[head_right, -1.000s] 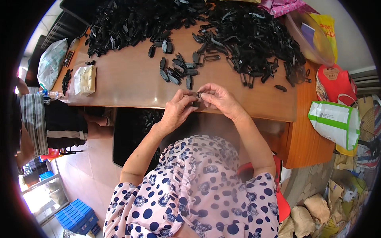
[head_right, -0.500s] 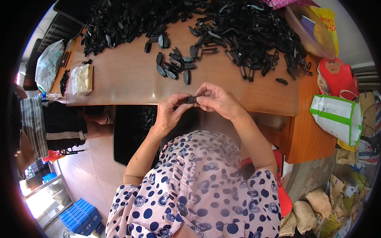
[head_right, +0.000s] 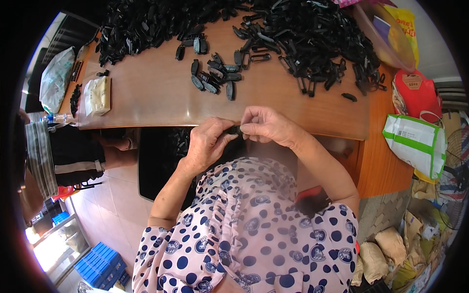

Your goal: The person repeatedly takes plastic buckle parts from the table, snaps them together by hand, and places the assembled buckles into a container below.

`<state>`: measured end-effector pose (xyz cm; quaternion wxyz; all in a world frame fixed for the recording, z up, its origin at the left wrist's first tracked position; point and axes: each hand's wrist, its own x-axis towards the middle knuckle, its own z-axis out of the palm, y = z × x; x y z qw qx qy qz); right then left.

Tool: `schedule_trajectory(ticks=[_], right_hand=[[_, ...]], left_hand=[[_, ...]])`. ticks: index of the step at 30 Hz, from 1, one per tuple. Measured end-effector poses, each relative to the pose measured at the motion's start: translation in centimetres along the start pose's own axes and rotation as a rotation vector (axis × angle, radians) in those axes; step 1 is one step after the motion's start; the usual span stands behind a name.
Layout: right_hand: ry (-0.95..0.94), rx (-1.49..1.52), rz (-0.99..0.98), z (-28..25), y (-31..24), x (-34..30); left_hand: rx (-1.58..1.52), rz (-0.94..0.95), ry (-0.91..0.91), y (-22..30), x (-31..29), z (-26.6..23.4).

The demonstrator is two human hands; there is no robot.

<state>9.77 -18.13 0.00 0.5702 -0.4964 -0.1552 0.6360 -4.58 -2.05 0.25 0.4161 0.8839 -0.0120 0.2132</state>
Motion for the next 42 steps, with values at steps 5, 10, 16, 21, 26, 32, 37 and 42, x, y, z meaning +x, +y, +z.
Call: schedule_trajectory(ticks=[5, 10, 16, 21, 26, 32, 37, 42], right_hand=[[-0.018, 0.15, 0.063, -0.5, 1.0, -0.1], [-0.122, 0.224, -0.131, 1.0, 1.7, 0.1], [-0.2, 0.473, -0.267, 2.2, 4.2, -0.7], [-0.063, 0.361, -0.28, 1.8, 4.8, -1.5], [0.104, 0.259, -0.24, 1.5, 4.8, -2.7], [0.261, 0.089, -0.422, 2.1, 5.9, -2.8], [0.201, 0.071, -0.439, 1.0, 4.7, -3.9], [1.014, -1.113, -0.571, -6.1, 0.8, -8.7]], left_hand=[[-0.176, -0.251, -0.049, 0.9, -0.3, 0.6], [-0.47, -0.22, 0.119, 0.1, -0.2, 2.8], [-1.381, -0.866, 0.021, 1.4, 0.3, 3.1], [-1.125, -0.646, -0.009, 1.4, 0.6, 5.1], [-1.28, -0.83, -0.074, 1.7, 0.9, 6.2], [-1.271, -0.773, -0.1, 3.2, 1.8, 6.1], [-1.134, -0.685, -0.048, 3.4, 1.7, 6.2], [-0.691, -0.58, 0.082, -1.0, 1.9, 3.7]])
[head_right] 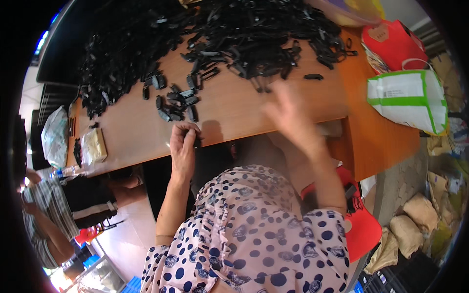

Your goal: The person repeatedly takes plastic buckle parts from the table, snaps them together by hand, and places the assembled buckles into a container below.

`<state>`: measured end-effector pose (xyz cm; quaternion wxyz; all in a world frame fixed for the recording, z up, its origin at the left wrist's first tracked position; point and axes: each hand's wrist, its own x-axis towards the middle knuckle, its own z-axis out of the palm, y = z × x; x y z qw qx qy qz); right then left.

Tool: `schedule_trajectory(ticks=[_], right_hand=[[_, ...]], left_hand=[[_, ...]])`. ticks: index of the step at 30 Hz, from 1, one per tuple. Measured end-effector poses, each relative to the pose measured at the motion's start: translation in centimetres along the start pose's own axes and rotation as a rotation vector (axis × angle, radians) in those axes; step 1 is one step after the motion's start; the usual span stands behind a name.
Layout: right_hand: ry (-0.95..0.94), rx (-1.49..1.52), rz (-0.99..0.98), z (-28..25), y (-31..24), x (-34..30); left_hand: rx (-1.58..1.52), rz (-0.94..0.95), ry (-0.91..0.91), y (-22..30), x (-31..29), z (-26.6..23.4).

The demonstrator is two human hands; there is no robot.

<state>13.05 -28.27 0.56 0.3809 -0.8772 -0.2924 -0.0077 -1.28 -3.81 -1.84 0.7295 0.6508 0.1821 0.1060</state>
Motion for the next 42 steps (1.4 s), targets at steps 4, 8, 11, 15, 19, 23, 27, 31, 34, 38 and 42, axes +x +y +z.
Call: schedule_trajectory(ticks=[4, 8, 11, 15, 19, 23, 27, 31, 34, 38, 42], right_hand=[[0.111, -0.727, 0.019, -5.2, 7.0, 2.5], [-0.085, -0.695, -0.049, -5.7, 11.3, 3.4], [-0.035, -0.641, -0.148, -5.3, 11.7, 3.9], [-0.064, 0.287, 0.232, -2.6, 7.8, 3.6], [-0.219, 0.941, 0.302, 1.3, 2.5, 3.3], [-0.352, 1.495, 0.47, 6.2, -0.7, 3.5], [-0.47, 1.617, 0.608, 8.6, -3.0, 4.1], [-0.545, 1.46, 0.509, 9.7, -4.2, 3.6], [-0.537, 1.371, 0.493, 9.3, -6.7, 2.9], [-0.657, 1.219, 0.408, 8.9, -7.6, 2.1], [-0.678, 1.022, 0.307, 8.1, -8.2, 1.4]], left_hand=[[0.924, 0.244, 0.07, 1.4, 3.1, -0.9], [1.375, 0.222, 0.01, 1.7, 5.1, -0.3], [1.41, 0.284, 0.031, 0.7, 6.0, -1.2], [0.772, 0.285, -0.007, -0.5, 5.9, -3.5], [-0.547, -0.209, -0.15, 1.0, 3.6, -3.9], [-0.616, -0.245, -0.145, 1.6, 2.4, -4.1], [-0.414, -0.185, -0.086, 1.1, 1.3, -4.5], [-0.281, -0.193, -0.096, 1.2, 0.0, -4.3], [-0.231, -0.192, -0.099, 0.8, -1.0, -4.0], [-0.19, -0.101, -0.093, 0.8, -1.9, -3.1], [-0.009, 0.032, -0.043, -0.2, -2.3, -3.1]])
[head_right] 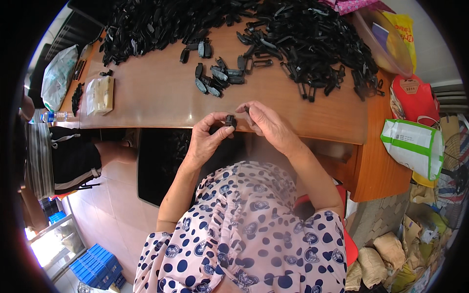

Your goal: The person repeatedly takes plastic buckle parts from the table, snaps them together by hand, and places the assembled buckles into a container below.

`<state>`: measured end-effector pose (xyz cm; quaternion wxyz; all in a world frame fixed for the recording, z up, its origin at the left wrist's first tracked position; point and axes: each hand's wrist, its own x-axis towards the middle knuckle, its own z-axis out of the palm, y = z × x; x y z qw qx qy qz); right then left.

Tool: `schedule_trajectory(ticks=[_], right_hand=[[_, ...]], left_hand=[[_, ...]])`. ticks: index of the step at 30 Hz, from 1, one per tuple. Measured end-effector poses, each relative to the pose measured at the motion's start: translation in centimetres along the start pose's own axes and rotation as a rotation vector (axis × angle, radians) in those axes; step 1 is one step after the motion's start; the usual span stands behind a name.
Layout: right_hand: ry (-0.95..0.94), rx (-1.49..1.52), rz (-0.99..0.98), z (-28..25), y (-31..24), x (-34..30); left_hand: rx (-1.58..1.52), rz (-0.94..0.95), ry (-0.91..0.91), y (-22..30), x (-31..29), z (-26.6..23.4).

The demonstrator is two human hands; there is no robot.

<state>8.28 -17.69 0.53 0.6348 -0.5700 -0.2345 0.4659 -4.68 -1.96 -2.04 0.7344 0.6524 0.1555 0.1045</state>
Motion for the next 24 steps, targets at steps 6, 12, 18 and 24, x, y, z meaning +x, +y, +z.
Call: schedule_trajectory(ticks=[6, 12, 18, 24], right_hand=[[-0.015, 0.212, -0.061, 1.1, -0.5, -1.0], [-0.003, 0.061, -0.161, 0.0, 1.1, -0.6], [-0.044, -0.125, -0.108, 0.0, 0.7, -0.3], [-0.002, 0.108, 0.101, 0.8, 0.7, -1.2]], left_hand=[[0.201, 0.056, -0.008, 0.1, -0.3, 0.4], [0.304, 0.126, -0.049, 0.4, 0.2, 0.8], [0.346, 0.174, 0.008, 1.5, -0.2, 0.6], [0.432, 0.405, -0.046, 1.4, -0.8, 0.1]])
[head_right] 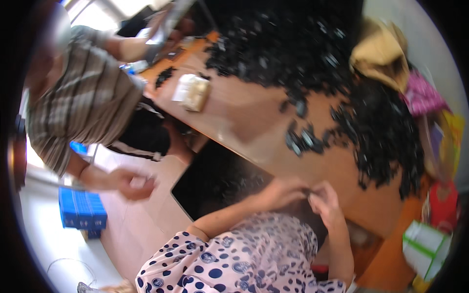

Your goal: The person repeatedly takes plastic buckle parts from the table, snaps them together by hand, and places the assembled buckles into a container below.

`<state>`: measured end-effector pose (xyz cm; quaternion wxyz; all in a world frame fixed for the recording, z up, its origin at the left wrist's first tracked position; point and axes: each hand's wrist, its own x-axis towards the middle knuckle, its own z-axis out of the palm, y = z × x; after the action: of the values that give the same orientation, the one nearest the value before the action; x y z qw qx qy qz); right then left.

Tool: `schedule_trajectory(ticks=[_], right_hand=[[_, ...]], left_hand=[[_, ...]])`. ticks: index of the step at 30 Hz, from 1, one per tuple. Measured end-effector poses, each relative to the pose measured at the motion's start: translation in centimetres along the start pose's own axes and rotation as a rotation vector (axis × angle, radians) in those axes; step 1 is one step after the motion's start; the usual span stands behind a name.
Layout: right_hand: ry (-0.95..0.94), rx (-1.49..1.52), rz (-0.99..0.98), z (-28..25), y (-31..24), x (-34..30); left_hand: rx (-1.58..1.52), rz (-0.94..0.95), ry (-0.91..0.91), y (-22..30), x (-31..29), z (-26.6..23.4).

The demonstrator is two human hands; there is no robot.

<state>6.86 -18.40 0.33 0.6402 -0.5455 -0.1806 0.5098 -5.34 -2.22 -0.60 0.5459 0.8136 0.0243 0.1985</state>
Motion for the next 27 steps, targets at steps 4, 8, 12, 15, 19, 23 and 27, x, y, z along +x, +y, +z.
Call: schedule_trajectory(ticks=[4, 8, 12, 15, 19, 23, 27], right_hand=[[-0.09, 0.171, 0.008, -1.3, 1.6, 0.1], [-0.115, 0.214, 0.162, -1.5, 1.5, 0.3], [-0.168, 0.308, 0.221, -1.4, 1.6, 0.0], [-0.193, 0.241, 0.219, -1.9, 2.0, 0.1], [-0.221, 0.309, 0.312, -1.5, 2.1, 0.3], [-0.281, 0.385, 0.373, -0.3, 1.6, 0.9], [-0.254, 0.305, 0.269, 2.3, 0.3, 2.1]], left_hand=[[-0.024, -0.068, -0.085, -0.1, -0.8, 0.5], [0.032, -0.096, -0.059, 0.3, -1.9, 0.3], [0.111, -0.019, -0.082, -0.1, -2.5, 0.6], [0.119, 0.089, -0.04, -0.2, -2.7, 0.9], [0.02, -0.015, -0.095, 0.5, -2.9, -0.1], [-0.028, -0.032, -0.069, 1.1, -3.0, -1.1], [-0.286, -0.245, 0.049, 0.6, -3.2, -2.0]])
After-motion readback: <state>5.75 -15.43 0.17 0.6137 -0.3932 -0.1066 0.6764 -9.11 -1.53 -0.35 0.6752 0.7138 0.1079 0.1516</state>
